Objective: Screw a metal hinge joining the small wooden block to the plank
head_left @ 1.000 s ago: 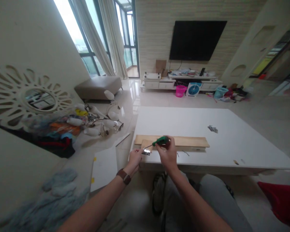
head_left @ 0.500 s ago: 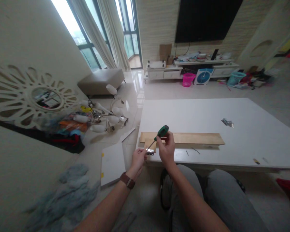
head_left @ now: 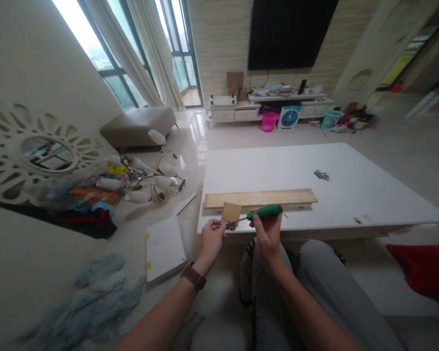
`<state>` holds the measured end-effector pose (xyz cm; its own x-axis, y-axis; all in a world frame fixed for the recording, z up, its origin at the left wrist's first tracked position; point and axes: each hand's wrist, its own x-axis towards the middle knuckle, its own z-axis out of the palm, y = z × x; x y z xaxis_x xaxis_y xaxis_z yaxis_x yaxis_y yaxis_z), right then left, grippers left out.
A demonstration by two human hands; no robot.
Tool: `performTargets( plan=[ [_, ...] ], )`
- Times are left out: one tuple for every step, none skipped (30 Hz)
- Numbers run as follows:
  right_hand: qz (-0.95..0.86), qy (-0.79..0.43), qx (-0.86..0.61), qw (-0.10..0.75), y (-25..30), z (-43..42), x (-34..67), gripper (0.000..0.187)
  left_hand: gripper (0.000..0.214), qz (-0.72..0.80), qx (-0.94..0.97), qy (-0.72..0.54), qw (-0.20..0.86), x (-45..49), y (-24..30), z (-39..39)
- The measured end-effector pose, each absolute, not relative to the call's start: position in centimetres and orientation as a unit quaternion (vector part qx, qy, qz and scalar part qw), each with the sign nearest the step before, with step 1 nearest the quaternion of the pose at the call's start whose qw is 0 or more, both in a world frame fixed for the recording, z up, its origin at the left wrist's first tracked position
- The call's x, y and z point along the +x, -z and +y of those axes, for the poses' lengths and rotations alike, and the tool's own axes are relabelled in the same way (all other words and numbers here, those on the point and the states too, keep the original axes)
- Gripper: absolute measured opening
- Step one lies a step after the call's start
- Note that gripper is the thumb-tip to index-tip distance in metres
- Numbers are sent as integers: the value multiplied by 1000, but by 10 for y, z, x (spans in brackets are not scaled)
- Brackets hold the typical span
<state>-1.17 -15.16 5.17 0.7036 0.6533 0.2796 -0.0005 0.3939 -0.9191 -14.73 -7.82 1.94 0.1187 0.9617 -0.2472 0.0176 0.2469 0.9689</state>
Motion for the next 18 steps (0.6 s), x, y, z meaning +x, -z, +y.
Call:
performTargets(
  plan=[
    [-297, -197, -513, 781, -52, -155, -11, 39, 31, 527, 469, -404, 582, -146, -21, -78],
    [-277, -184, -519, 788, -52, -158, -11, 43, 30, 526, 472, -409, 578, -145, -23, -79],
    [-265, -175, -526, 789, -52, -162, -9, 47, 29, 523, 473, -413, 575, -144, -25, -79],
    [-264, -172, -534, 784, -53, -167, -8, 49, 28, 521, 473, -419, 574, -144, -26, -80],
    [-272, -169, -543, 776, -54, -172, -7, 50, 28, 519, 471, -424, 574, -143, -28, -81],
    [-290, -166, -552, 764, -56, -177, -5, 50, 28, 517, 470, -427, 575, -143, -29, -82],
    [-314, -158, -560, 751, -57, -182, -4, 49, 27, 515, 468, -429, 576, -143, -31, -83],
    [-340, -146, -567, 736, -59, -187, -3, 48, 27, 514, 466, -432, 576, -143, -32, -83],
    [-367, -133, -572, 721, -60, -191, -2, 47, 26, 514, 465, -435, 575, -143, -33, -83],
    [-392, -120, -576, 707, -62, -194, -2, 48, 26, 513, 464, -438, 574, -144, -34, -83],
    [-413, -111, -578, 695, -64, -197, -1, 49, 25, 512, 463, -442, 573, -144, -35, -83],
    [-426, -108, -579, 686, -65, -200, -2, 50, 25, 512, 462, -445, 571, -144, -36, -83],
    [-433, -110, -579, 682, -67, -201, -2, 52, 24, 512, 462, -447, 570, -145, -37, -83],
    [-432, -119, -577, 683, -70, -202, -3, 53, 24, 513, 461, -448, 569, -145, -37, -83],
    [-425, -131, -573, 688, -73, -203, -3, 53, 24, 514, 461, -448, 568, -144, -37, -83],
    [-415, -146, -568, 696, -75, -204, -4, 52, 25, 514, 462, -447, 568, -144, -36, -84],
    [-406, -159, -560, 704, -78, -204, -4, 51, 26, 514, 463, -447, 567, -143, -36, -86],
    [-396, -169, -553, 713, -80, -203, -4, 50, 26, 513, 465, -446, 566, -143, -35, -87]
  ],
)
